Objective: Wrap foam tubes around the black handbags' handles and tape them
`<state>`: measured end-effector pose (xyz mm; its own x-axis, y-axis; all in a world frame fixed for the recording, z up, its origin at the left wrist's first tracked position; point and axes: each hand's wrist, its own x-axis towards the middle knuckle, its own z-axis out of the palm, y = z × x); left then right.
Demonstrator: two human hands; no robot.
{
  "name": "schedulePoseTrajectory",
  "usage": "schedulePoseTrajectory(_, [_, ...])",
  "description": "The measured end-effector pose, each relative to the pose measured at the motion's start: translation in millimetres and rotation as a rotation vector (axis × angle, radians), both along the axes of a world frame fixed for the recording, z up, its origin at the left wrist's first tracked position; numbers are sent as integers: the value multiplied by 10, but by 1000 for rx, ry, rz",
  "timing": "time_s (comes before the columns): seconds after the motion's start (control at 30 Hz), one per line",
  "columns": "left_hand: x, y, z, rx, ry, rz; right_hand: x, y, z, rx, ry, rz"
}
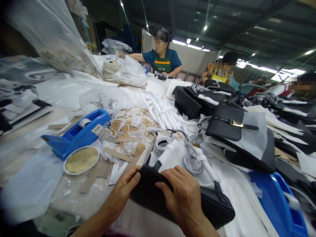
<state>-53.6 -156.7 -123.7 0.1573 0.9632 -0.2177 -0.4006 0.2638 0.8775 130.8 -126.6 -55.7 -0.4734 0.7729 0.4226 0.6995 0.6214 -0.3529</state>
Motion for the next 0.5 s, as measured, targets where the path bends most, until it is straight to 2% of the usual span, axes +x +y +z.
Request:
schedulePoseTrajectory(0.13, [49, 40, -4, -104, -225, 68, -3, -12, 2, 87, 39, 61])
schedulePoseTrajectory(0.23, [64, 105, -9, -170, -325, 48, 4, -21, 10, 118, 49, 91])
schedulePoseTrajectory(0.5, [88, 298, -51, -204, -306, 98, 38, -30, 8, 179, 43, 137])
